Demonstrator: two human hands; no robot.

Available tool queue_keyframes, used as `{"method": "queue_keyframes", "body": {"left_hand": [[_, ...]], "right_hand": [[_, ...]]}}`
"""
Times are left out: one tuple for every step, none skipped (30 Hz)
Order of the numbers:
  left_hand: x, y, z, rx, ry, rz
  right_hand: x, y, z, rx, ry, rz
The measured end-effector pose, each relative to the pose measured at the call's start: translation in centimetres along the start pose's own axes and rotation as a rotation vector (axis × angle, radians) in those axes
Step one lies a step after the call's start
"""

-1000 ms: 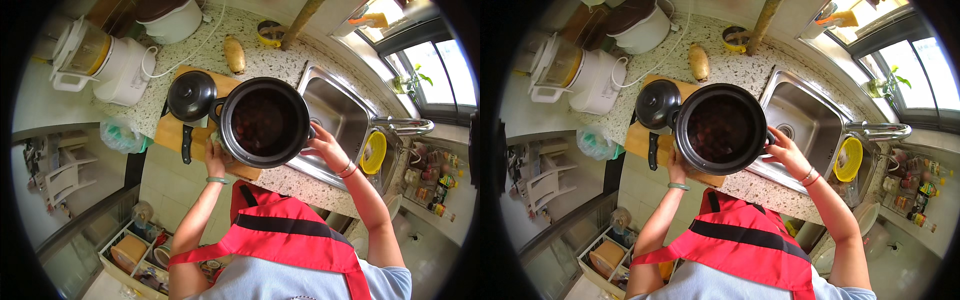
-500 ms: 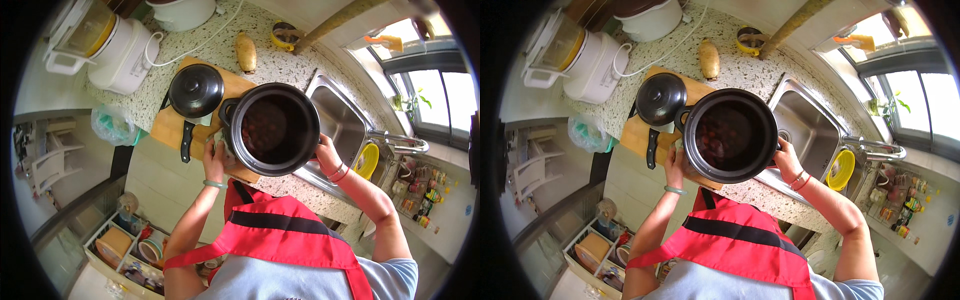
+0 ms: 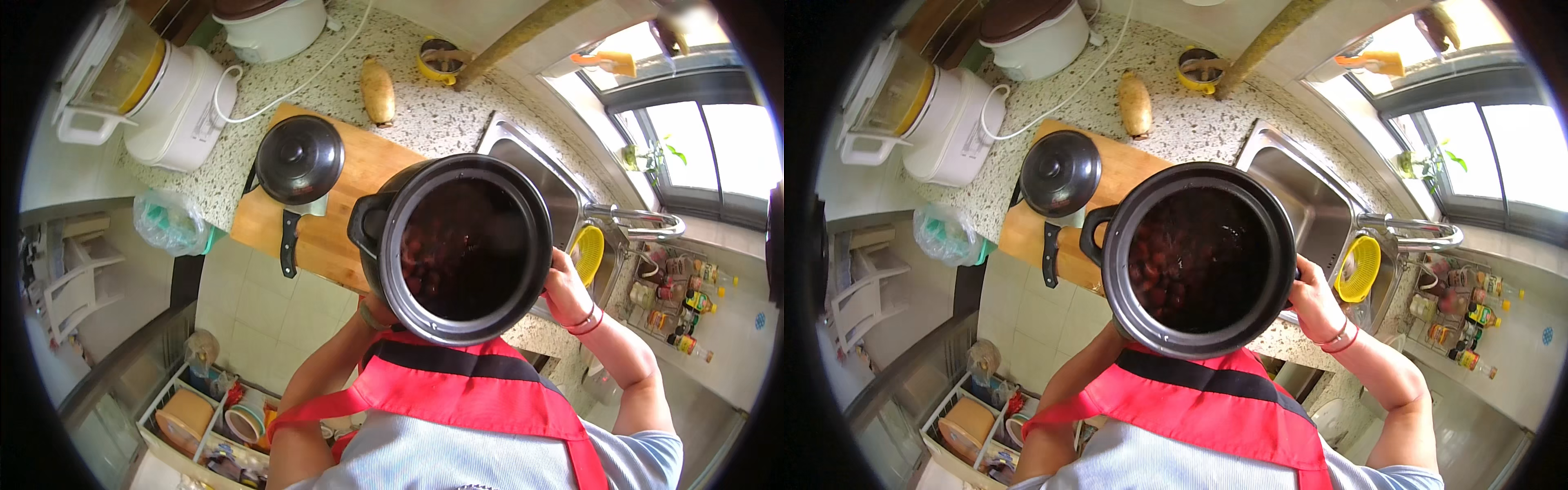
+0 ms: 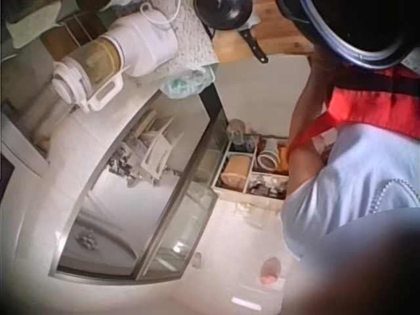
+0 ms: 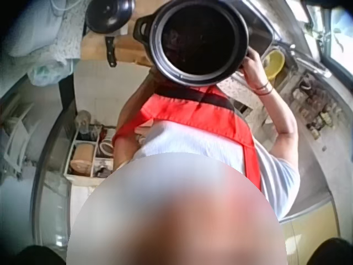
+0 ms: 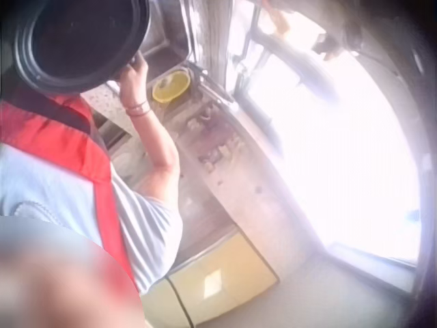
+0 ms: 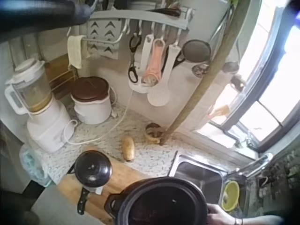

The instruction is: The person retrieves a white bowl and a plastic bag of red dates from a cabinet, then pours the dates into the bowl. They wash the dates under running water in the sink, transfer them into a black pot, add sugar, and fill the pot with water before placing it on the stove.

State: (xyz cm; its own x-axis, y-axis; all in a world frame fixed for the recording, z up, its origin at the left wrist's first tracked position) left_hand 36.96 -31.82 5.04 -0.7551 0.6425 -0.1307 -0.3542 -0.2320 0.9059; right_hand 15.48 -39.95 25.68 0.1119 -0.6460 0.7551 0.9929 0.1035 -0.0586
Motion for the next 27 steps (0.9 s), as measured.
{"method": "queue_keyframes", "body": {"left_hand": [[0.4, 0.3, -0.2, 0.014, -0.025, 0.017], [0.7, 0.5, -0.5, 0.024, -0.041, 0.025], [0.7, 0.6, -0.8, 0.035, -0.057, 0.023], [0.5, 0.8, -0.9, 0.045, -0.071, 0.023], [0.5, 1.0, -1.2, 0.056, -0.086, 0.015], [0.4, 1.2, -1.5, 0.065, -0.100, 0.007], [0.1, 1.5, -1.8, 0.075, -0.113, -0.009], [-0.3, 1.7, -1.9, 0.085, -0.128, -0.025], [-0.9, 1.8, -2.2, 0.089, -0.135, -0.048], [-1.4, 1.9, -2.5, 0.102, -0.144, -0.064], [-2.4, 2.0, -2.6, 0.100, -0.155, -0.089], [-3.1, 2.1, -2.6, 0.104, -0.162, -0.113], [-3.7, 2.1, -2.4, 0.108, -0.177, -0.131], [-4.4, 2.2, -2.3, 0.109, -0.187, -0.149], [-4.8, 2.3, -2.3, 0.113, -0.200, -0.166], [-5.2, 2.5, -2.2, 0.121, -0.209, -0.183], [-5.1, 2.5, -1.9, 0.128, -0.224, -0.191], [-5.0, 2.7, -1.7, 0.137, -0.240, -0.196], [-5.0, 2.8, -1.6, 0.142, -0.250, -0.203], [-4.8, 3.1, -1.3, 0.150, -0.266, -0.202], [-4.0, 3.2, -1.0, 0.166, -0.288, -0.195], [-3.5, 3.4, -0.8, 0.184, -0.301, -0.198], [-2.9, 3.6, -0.9, 0.203, -0.324, -0.188], [-2.3, 3.8, -0.8, 0.222, -0.343, -0.183], [-1.5, 3.9, -0.8, 0.237, -0.364, -0.175], [-0.5, 3.9, -0.8, 0.254, -0.391, -0.163], [-0.1, 4.0, -0.7, 0.267, -0.402, -0.154]], "right_hand": [[0.2, -0.2, 0.8, -0.002, -0.019, -0.014], [0.3, -0.4, 1.4, -0.004, -0.038, -0.028], [-0.4, -1.2, 1.8, 0.006, -0.042, -0.052], [-0.6, -1.5, 2.3, -0.006, -0.056, -0.040], [-0.8, -1.7, 2.9, -0.017, -0.069, -0.027], [-0.9, -1.8, 3.5, -0.029, -0.082, -0.013], [-0.6, -1.7, 4.1, -0.049, -0.097, -0.048], [-0.6, -1.6, 4.6, -0.048, -0.110, -0.044], [-0.6, -1.6, 5.0, -0.046, -0.123, -0.039], [-0.6, -1.7, 5.5, -0.049, -0.138, -0.031], [-0.4, -1.7, 6.0, -0.037, -0.165, -0.009], [-0.1, -1.6, 6.4, -0.025, -0.193, 0.014], [0.0, -1.4, 6.8, -0.014, -0.219, 0.033], [0.3, -1.2, 7.2, -0.002, -0.246, 0.053], [0.5, -1.0, 7.5, 0.022, -0.242, 0.039], [0.5, -1.1, 7.6, 0.014, -0.249, 0.055], [0.2, -1.0, 7.7, 0.011, -0.251, 0.069], [-0.1, -1.0, 7.9, 0.009, -0.253, 0.083], [-0.6, -1.1, 7.9, 0.014, -0.262, 0.065], [-1.0, -1.0, 8.1, 0.015, -0.249, 0.040], [-1.4, -0.9, 8.3, 0.016, -0.238, 0.015], [-1.7, -0.8, 8.6, 0.014, -0.225, -0.008], [-2.1, -0.8, 8.8, 0.001, -0.234, -0.014], [-2.5, -0.9, 8.9, -0.012, -0.244, -0.020], [-3.0, -1.0, 9.2, -0.028, -0.251, -0.029], [-3.5, -1.0, 9.4, -0.036, -0.225, -0.050], [-3.7, -1.1, 9.5, -0.033, -0.205, -0.064]]}}
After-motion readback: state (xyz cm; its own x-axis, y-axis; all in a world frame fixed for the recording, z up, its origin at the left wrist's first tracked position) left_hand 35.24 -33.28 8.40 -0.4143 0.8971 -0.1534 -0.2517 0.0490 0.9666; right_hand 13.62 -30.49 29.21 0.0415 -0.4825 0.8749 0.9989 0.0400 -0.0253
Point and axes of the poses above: each hand's wrist, its own z-axis away from the middle knuckle, its own y-axis out of the palm, x = y × z, the point moved 6 cm from there along -z, towards the middle knuckle, and after that the axes turned 6 degrees about -y, right-handed, at the moved point
